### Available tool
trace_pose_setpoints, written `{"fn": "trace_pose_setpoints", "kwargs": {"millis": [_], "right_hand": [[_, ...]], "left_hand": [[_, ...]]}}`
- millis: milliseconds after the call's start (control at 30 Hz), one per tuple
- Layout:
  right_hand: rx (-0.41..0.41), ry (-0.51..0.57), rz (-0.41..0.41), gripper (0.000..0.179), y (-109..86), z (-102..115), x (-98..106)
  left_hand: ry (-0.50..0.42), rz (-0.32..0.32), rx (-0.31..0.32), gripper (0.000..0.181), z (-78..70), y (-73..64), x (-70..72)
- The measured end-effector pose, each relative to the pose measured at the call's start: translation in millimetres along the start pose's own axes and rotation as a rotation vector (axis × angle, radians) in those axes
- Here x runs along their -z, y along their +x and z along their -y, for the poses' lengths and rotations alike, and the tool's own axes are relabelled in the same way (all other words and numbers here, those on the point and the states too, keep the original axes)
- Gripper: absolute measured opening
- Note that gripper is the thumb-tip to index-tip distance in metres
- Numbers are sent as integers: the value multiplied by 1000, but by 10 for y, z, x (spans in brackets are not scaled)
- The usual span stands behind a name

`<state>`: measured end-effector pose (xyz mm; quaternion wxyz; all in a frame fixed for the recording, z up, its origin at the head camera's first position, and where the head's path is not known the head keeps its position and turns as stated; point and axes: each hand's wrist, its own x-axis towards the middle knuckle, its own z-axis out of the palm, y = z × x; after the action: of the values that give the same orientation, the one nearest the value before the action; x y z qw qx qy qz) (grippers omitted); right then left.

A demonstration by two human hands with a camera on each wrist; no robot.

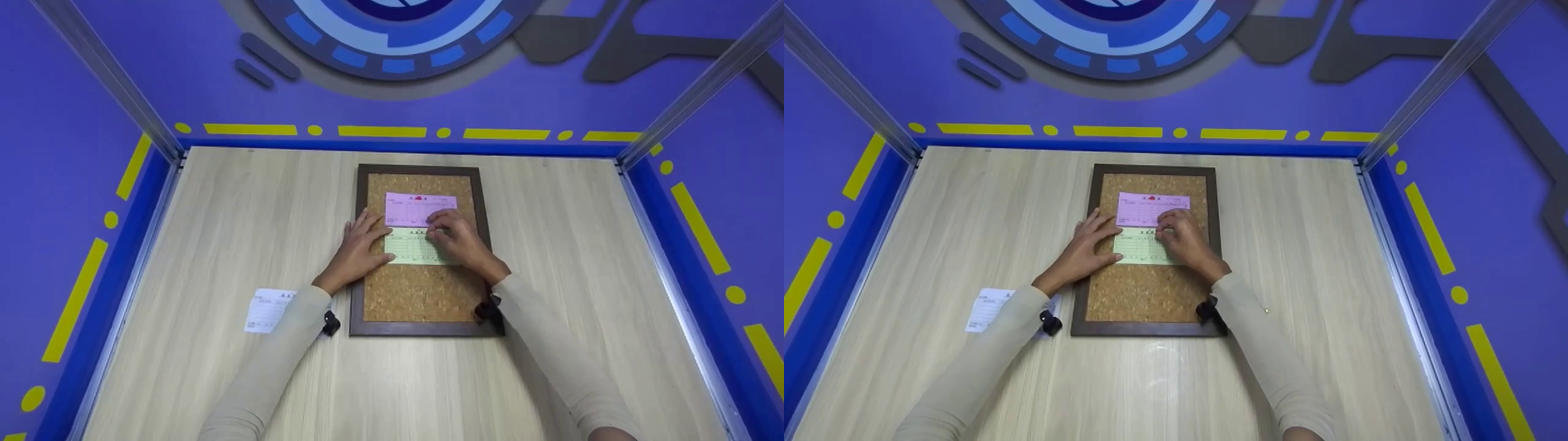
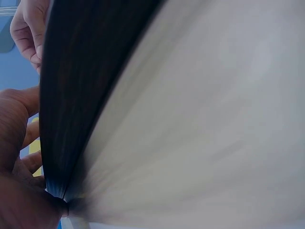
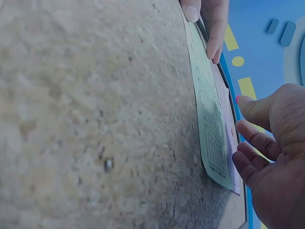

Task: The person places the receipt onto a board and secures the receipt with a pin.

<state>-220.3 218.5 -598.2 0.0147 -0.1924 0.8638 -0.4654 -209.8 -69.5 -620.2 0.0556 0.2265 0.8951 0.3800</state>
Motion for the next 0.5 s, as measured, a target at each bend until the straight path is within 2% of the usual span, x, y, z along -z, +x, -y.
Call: {"fn": "trace_pose_setpoints", "kwargs": {"millis": [267,500], "right_hand": [[-17,-77,-6,5,82,19,-51],[-28,-67,-2,6,135,-4,-85]], "left_hand": [[4,-1,4,61,2,5,6],[6,-1,9,61,5,9,-1]]}}
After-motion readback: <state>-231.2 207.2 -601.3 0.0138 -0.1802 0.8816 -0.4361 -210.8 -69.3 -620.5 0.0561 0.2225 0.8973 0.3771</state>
